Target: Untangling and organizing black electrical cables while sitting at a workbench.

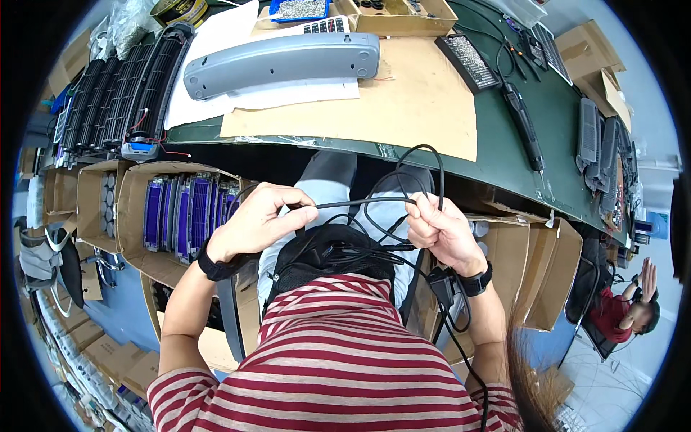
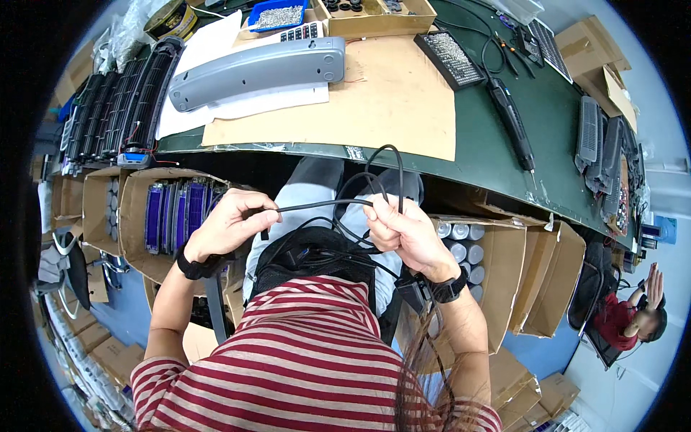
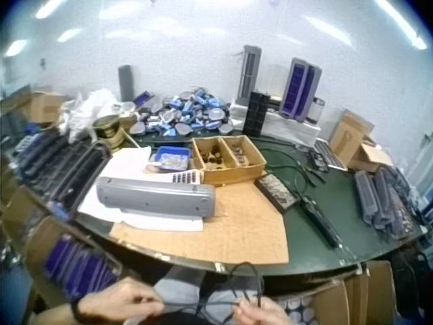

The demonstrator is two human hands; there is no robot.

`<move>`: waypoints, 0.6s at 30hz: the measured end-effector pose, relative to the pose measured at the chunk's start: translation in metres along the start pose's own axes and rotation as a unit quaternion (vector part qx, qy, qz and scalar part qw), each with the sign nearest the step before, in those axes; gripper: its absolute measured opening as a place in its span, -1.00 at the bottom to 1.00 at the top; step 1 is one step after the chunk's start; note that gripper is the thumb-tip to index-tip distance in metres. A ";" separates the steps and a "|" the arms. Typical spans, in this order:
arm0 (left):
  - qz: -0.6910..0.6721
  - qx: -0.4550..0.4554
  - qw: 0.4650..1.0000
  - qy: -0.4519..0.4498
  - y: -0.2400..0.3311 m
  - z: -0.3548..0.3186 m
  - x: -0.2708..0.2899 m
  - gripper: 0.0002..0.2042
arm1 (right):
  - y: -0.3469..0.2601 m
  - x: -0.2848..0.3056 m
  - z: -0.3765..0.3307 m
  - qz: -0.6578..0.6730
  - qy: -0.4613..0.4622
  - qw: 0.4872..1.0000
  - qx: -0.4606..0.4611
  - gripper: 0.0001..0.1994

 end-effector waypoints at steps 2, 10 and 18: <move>-0.135 0.043 0.990 0.005 -0.008 -0.003 0.005 -0.77 | -0.001 -0.002 0.000 -0.002 -0.002 1.000 0.009 -0.71; -0.321 -0.143 0.886 0.303 0.017 -0.026 0.116 -0.72 | 0.001 0.008 -0.007 -0.108 0.068 0.991 0.038 -0.57; -0.234 -0.060 0.931 0.275 0.030 -0.033 0.097 -0.79 | -0.002 0.004 -0.002 -0.121 0.096 0.987 0.039 -0.53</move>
Point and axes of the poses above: each hand's wrist, its own z-axis towards the middle knuckle, its own x-axis out of the back of the hand, y = z × x, the point moved 7 cm from there along z, towards the middle knuckle, and after that the axes turned 1 degree about -x, right-handed, at the moved point
